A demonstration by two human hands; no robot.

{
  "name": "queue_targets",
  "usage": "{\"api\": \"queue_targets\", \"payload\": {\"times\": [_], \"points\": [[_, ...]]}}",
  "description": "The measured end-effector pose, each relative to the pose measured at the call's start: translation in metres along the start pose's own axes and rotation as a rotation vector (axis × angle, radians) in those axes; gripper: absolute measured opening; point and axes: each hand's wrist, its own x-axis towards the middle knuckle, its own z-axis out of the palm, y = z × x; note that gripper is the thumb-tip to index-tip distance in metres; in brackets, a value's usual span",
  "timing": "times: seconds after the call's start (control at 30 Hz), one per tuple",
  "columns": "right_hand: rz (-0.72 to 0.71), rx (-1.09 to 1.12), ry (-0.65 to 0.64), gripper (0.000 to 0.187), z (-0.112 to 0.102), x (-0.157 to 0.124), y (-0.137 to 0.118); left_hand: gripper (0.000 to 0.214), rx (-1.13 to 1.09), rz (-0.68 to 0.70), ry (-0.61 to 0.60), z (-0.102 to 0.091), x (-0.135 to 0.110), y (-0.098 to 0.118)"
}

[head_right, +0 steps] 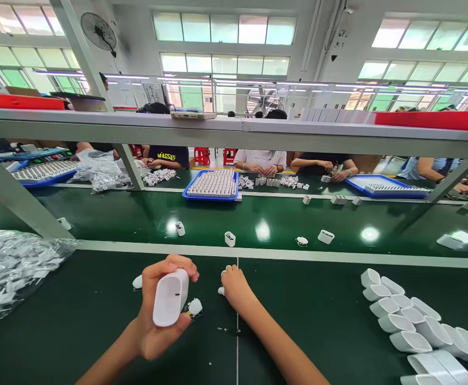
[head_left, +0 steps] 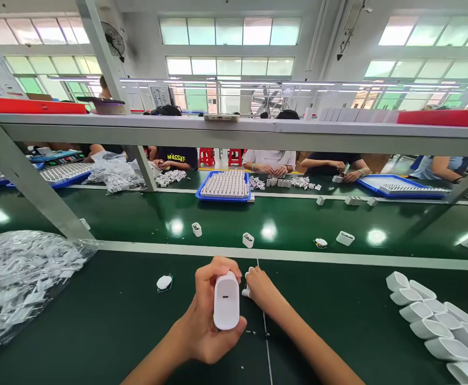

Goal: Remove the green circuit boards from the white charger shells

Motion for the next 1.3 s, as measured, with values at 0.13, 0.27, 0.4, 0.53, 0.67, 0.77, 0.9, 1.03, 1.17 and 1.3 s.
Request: {"api": "queue_targets", "payload": {"times": [0.13, 0.27, 0.4, 0.53, 0.67, 0.77, 0.9, 1.03, 1.17, 1.3], "points": [[-0.047, 0.238, 0.16, 0.015, -0.024, -0.001, 0.004, 0.052, 0.118, -0.014, -0.085, -0.007, -0.001, 0.005], [-0.136, 0.522, 0.453, 0.022, -0.077, -0.03, 0.003, 0.056, 0.277, -0.052, -0.067, -0.01, 0.0, 0.015], [-0.478, 0.878, 0.836, 0.031, -0.112, -0.087, -0.025, 0.059, 0.209, -0.151, -0.045, -0.002, -0.003, 0.02], [-0.689, 0.834, 0.888, 0.034, -0.114, -0.119, -0.059, 0.057, 0.084, -0.194, -0.047, 0.007, -0.005, 0.024], [-0.638, 0.793, 0.938, 0.047, -0.104, -0.121, -0.067, 0.059, 0.064, -0.181, -0.044, 0.011, -0.007, 0.029], [-0.661, 0.734, 0.924, 0.049, -0.102, -0.12, -0.063, 0.064, 0.087, -0.148, -0.049, 0.013, -0.008, 0.031], [-0.691, 0.666, 0.901, 0.041, -0.104, -0.121, -0.06, 0.066, 0.136, -0.111, -0.04, 0.017, -0.01, 0.033], [-0.709, 0.659, 0.936, 0.033, -0.104, -0.12, -0.063, 0.067, 0.136, -0.143, -0.047, 0.018, -0.01, 0.036], [-0.687, 0.671, 0.916, 0.04, -0.102, -0.117, -0.065, 0.065, 0.126, -0.184, -0.04, 0.016, -0.008, 0.038], [-0.661, 0.705, 0.956, 0.033, -0.1, -0.115, -0.068, 0.059, 0.092, -0.233, -0.034, 0.016, -0.005, 0.039]]}}
